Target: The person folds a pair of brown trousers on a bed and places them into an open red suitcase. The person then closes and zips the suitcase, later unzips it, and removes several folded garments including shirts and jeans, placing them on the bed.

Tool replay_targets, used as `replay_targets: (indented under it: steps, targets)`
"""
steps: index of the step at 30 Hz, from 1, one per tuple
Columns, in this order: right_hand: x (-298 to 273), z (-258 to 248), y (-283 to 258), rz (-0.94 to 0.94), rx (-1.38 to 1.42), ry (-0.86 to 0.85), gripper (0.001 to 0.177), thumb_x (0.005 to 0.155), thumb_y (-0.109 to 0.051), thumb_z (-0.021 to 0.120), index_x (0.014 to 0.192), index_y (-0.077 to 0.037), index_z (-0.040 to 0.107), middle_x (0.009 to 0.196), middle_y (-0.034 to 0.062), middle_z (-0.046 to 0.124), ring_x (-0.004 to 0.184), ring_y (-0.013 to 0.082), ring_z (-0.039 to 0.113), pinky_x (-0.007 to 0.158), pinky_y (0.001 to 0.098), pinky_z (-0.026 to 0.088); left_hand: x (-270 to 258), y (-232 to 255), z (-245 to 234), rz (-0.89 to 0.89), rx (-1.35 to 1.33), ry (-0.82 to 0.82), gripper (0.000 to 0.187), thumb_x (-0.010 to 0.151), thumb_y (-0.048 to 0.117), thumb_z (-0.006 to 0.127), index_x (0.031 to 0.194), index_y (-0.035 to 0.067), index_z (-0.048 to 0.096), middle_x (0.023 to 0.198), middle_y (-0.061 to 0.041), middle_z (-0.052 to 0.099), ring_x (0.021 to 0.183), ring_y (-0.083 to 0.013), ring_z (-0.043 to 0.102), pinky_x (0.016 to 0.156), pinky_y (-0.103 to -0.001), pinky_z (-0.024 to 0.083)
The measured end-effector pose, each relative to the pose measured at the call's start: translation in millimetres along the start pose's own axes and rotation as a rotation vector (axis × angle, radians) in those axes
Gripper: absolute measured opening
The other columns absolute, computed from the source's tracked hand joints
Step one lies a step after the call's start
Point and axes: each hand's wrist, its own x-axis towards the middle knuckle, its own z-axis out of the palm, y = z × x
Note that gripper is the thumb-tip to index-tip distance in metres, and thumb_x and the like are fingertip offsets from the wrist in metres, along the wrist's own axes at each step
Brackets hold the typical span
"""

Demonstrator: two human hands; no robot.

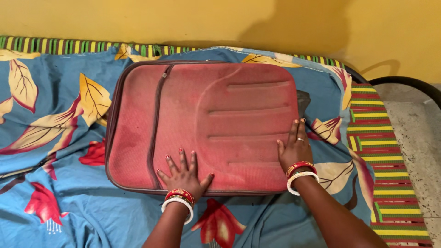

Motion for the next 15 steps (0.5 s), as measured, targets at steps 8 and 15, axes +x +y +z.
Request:
replay_targets:
  steps: [8,15]
  targets:
    - [-3.1,0.4,-2.3,0.016,0.011,-0.009,0.085,0.096,-0.036,0.060,0.158,0.005,0.021,0.165,0.0283,0.021,0.146,0.0414,0.035,0.114,0.0436,0.038,-0.2,-2.0,2.0,0.005,-0.006,0.011,0.100,0.087,0.082,0.040,0.164,0.028,0.005,0.172,-0.007,-0.003,0.155,-0.0447,-0.005,0.115,-0.074,0.004]
    - [-2.7,4.8,1.1,-0.007,0.022,0.024,0.085,0.095,-0.035,0.062,0.158,0.006,0.022,0.164,0.0301,0.022,0.147,0.0427,0.035,0.116,0.0439,0.037,0.5,-2.9,3.6,0.018,-0.013,0.030,0.100,0.087,0.082,0.040,0.164,0.027,0.006,0.172,-0.008,-0.003,0.155,-0.0458,-0.005,0.115,-0.074,0.005]
